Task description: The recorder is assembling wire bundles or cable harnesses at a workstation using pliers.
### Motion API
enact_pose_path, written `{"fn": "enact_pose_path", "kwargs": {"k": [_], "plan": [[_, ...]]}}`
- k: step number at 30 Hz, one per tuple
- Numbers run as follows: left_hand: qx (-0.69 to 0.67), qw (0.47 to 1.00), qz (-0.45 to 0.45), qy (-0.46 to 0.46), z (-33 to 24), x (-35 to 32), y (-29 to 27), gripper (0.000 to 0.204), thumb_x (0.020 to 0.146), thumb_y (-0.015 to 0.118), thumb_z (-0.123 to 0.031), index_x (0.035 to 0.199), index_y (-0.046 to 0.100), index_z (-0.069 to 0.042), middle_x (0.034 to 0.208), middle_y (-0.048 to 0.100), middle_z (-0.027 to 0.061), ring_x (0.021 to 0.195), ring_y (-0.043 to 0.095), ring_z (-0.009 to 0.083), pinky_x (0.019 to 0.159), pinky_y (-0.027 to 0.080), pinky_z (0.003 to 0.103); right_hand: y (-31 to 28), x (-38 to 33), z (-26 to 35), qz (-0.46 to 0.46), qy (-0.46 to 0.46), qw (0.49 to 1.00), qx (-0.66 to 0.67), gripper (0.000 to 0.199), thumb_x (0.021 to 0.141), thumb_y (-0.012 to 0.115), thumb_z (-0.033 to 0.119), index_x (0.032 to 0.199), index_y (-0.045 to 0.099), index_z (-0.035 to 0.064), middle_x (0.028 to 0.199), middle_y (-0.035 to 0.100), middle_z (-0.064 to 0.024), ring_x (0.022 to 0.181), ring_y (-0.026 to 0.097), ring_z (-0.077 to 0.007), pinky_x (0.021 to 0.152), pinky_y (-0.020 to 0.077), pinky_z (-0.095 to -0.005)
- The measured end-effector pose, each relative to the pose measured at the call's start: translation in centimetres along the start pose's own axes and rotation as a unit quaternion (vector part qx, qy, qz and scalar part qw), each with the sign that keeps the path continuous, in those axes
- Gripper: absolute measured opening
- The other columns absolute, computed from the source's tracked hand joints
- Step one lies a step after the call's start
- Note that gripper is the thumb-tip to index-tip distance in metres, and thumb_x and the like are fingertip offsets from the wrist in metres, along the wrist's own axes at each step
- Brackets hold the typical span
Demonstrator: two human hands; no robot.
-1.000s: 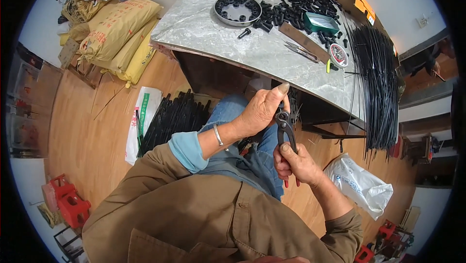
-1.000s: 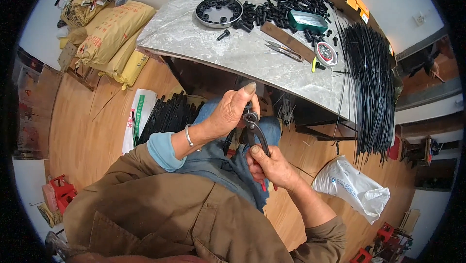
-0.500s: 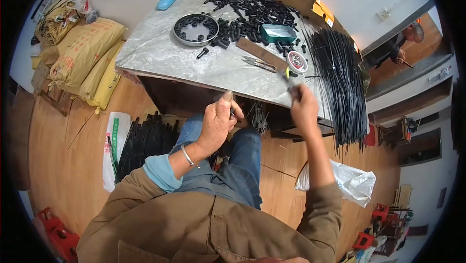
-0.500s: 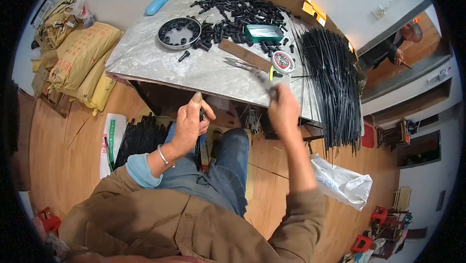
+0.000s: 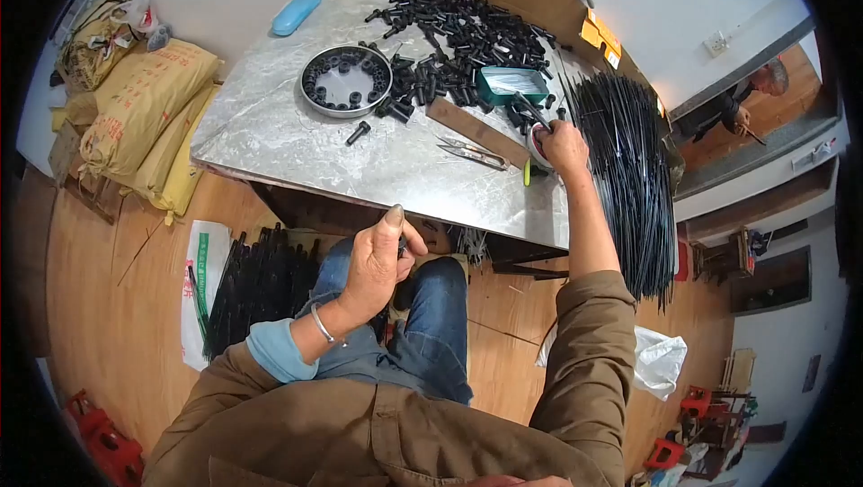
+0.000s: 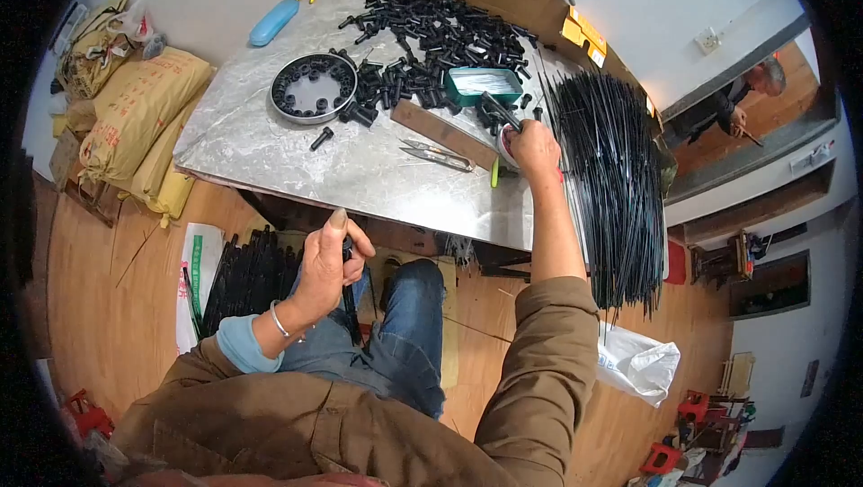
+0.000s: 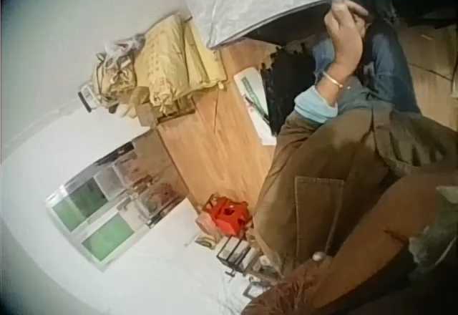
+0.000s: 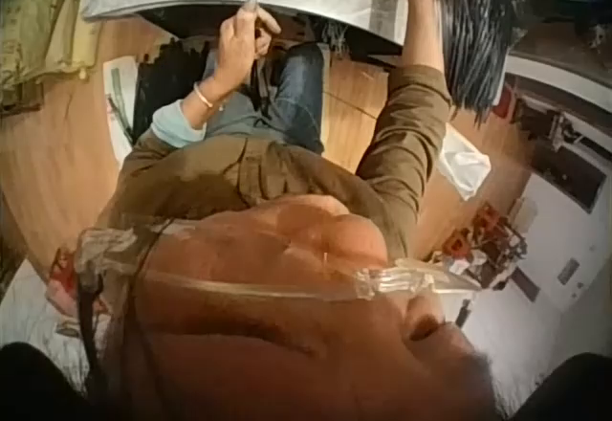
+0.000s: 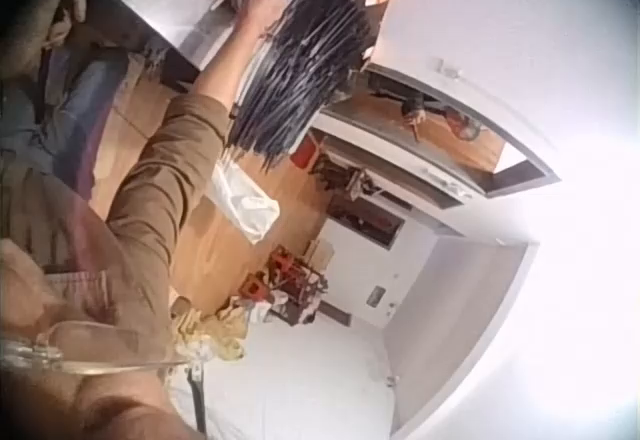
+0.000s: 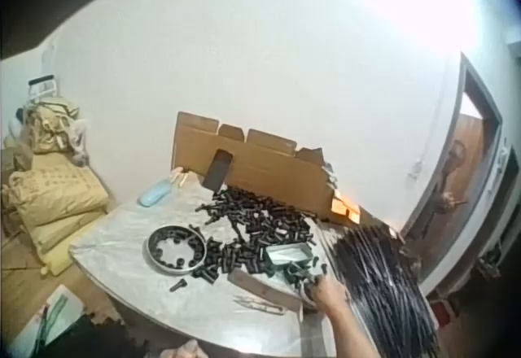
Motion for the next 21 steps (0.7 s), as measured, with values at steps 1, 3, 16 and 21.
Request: {"fn": "enact_pose_path", "kwargs": {"k": [1, 3, 16, 21], "plan": [[0.000, 1.000, 0.002, -0.002, 0.0, 0.2, 0.0, 0.062, 0.100, 0.032, -0.049, 0.072, 0.055, 0.002, 0.051, 0.036, -0.0024, 0.045, 0.031, 0.0042, 0.041, 0.026, 0.021, -0.1, 0.2, 0.1, -0.009, -0.009, 1.000, 0.005, 0.030, 0.081, 0.062, 0.033, 0.094, 0.069, 0.0072, 0.092, 0.066, -0.0213, 0.089, 0.063, -0.0386, 0.078, 0.0496, -0.0456], [-0.007, 1.000, 0.006, -0.009, 0.2, 0.5, -0.2, 0.062, 0.100, 0.032, -0.048, 0.072, 0.055, 0.002, 0.051, 0.037, -0.0022, 0.045, 0.031, 0.0042, 0.041, 0.026, 0.021, 0.3, 0.5, 0.1, 0.004, -0.007, 1.000, -0.004, 0.030, 0.081, 0.062, 0.034, 0.094, 0.069, 0.0067, 0.092, 0.066, -0.0213, 0.090, 0.063, -0.0385, 0.078, 0.0495, -0.0455], [-0.023, 0.999, 0.029, -0.021, 0.3, 0.8, 0.1, 0.061, 0.098, 0.034, -0.051, 0.074, 0.055, 0.001, 0.052, 0.038, -0.0013, 0.046, 0.033, 0.0045, 0.042, 0.027, 0.021, 0.4, 0.1, -0.2, 0.054, 0.008, 0.999, 0.000, 0.030, 0.081, 0.062, 0.032, 0.093, 0.068, 0.0057, 0.097, 0.065, -0.0222, 0.094, 0.062, -0.0387, 0.082, 0.0486, -0.0452], [-0.025, 0.999, 0.035, -0.027, 0.7, 0.5, 0.5, 0.061, 0.098, 0.034, -0.050, 0.074, 0.055, 0.001, 0.052, 0.038, -0.0011, 0.046, 0.033, 0.0048, 0.042, 0.027, 0.021, -0.6, 0.1, -0.2, -0.009, -0.002, 0.999, 0.032, 0.029, 0.080, 0.063, 0.029, 0.095, 0.067, 0.0046, 0.091, 0.066, -0.0219, 0.091, 0.063, -0.0381, 0.078, 0.0488, -0.0442]]}}
Point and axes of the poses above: each hand's wrist, its own x-axis towards the middle knuckle, its own y-axis out of the palm, z = x × y, the point moved 9 cm from there along x, towards the middle knuckle
